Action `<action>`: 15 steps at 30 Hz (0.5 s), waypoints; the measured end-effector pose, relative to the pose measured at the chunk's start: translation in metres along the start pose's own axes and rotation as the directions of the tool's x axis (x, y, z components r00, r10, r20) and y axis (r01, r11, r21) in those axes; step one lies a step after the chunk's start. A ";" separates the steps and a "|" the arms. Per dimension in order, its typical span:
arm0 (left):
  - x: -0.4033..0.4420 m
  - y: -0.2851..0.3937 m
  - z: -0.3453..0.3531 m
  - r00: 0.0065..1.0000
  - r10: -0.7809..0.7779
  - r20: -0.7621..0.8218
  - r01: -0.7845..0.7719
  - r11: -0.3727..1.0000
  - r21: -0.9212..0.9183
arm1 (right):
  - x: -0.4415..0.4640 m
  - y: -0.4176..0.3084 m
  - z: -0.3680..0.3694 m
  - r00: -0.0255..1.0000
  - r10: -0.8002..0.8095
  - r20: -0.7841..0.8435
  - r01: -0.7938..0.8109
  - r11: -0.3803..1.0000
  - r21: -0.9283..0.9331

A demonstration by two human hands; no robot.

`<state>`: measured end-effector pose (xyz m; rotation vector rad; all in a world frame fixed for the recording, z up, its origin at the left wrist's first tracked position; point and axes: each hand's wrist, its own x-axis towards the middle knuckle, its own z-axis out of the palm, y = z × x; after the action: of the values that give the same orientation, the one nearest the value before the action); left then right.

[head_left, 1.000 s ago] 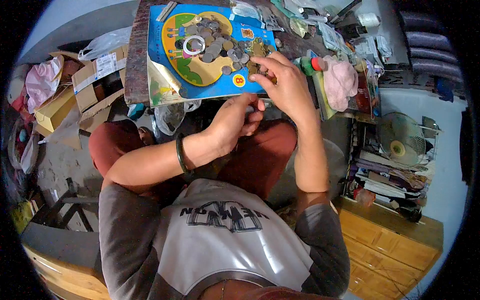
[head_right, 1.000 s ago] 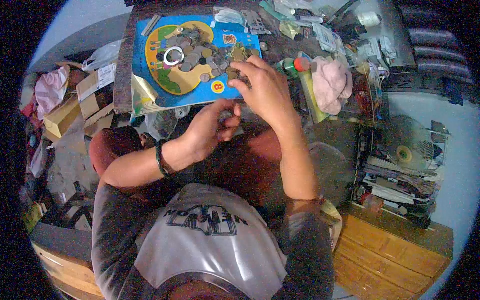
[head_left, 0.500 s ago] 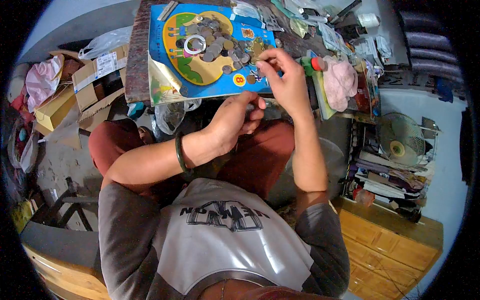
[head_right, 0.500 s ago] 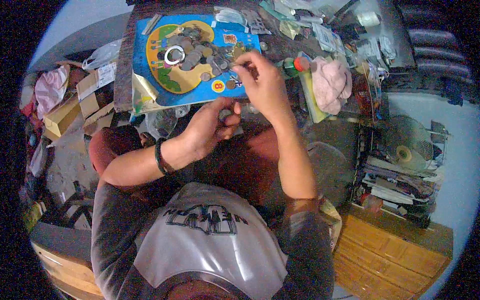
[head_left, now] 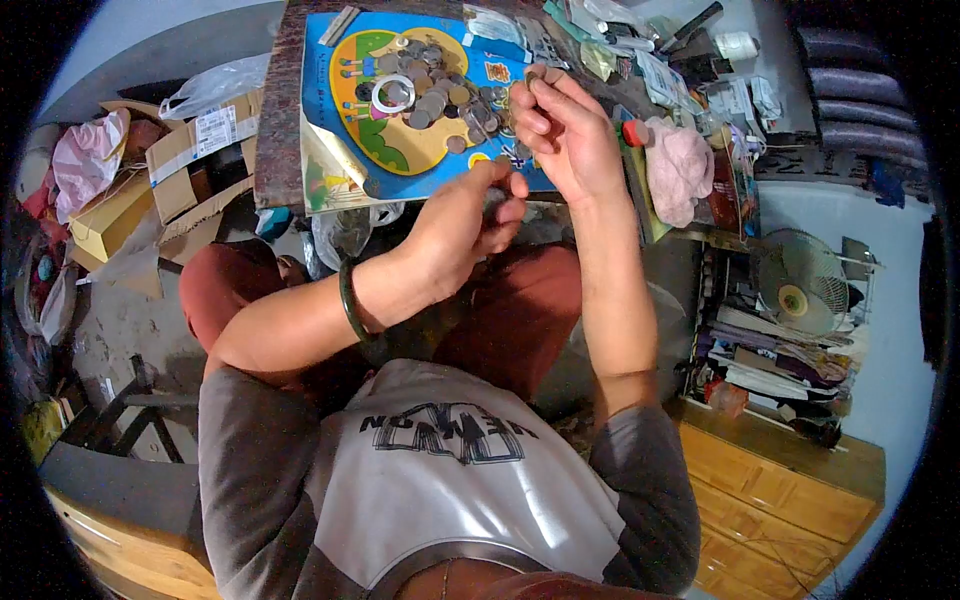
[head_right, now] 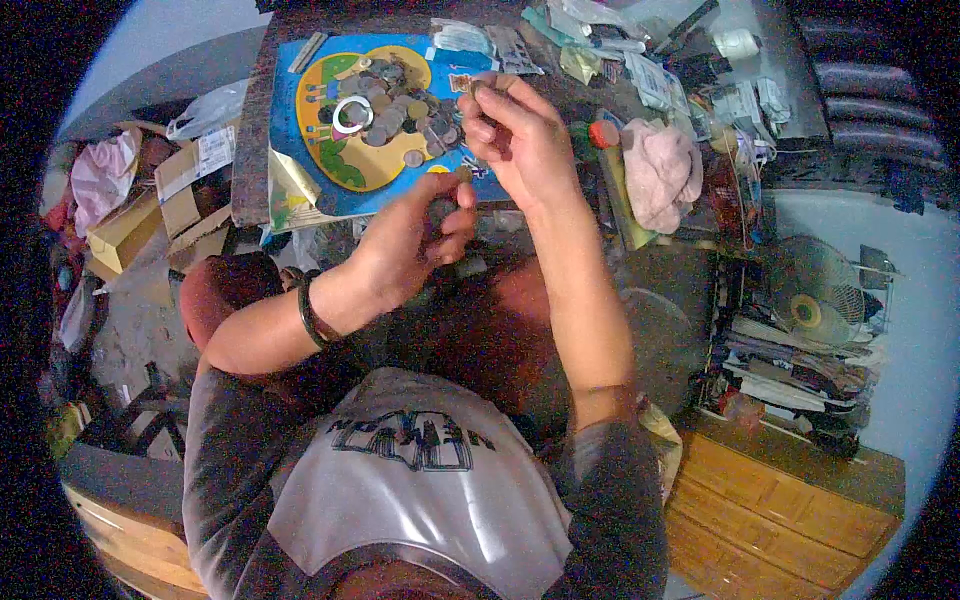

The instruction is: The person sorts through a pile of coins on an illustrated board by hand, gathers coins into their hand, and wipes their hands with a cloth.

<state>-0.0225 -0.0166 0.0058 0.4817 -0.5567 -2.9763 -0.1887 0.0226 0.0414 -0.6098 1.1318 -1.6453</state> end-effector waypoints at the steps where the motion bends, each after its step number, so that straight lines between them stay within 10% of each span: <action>1: 0.000 0.002 0.000 1.000 0.011 0.009 -0.011 1.000 -0.007 | 0.002 0.000 -0.004 1.000 -0.001 0.001 0.001 1.000 0.018; 15: 0.000 0.006 -0.001 0.999 0.033 0.003 -0.033 0.999 -0.017 | -0.006 -0.002 0.024 0.995 -0.096 -0.032 0.097 0.994 0.045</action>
<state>-0.0218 -0.0220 0.0073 0.4616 -0.5335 -2.9488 -0.1672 0.0192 0.0543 -0.6199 1.0972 -1.7640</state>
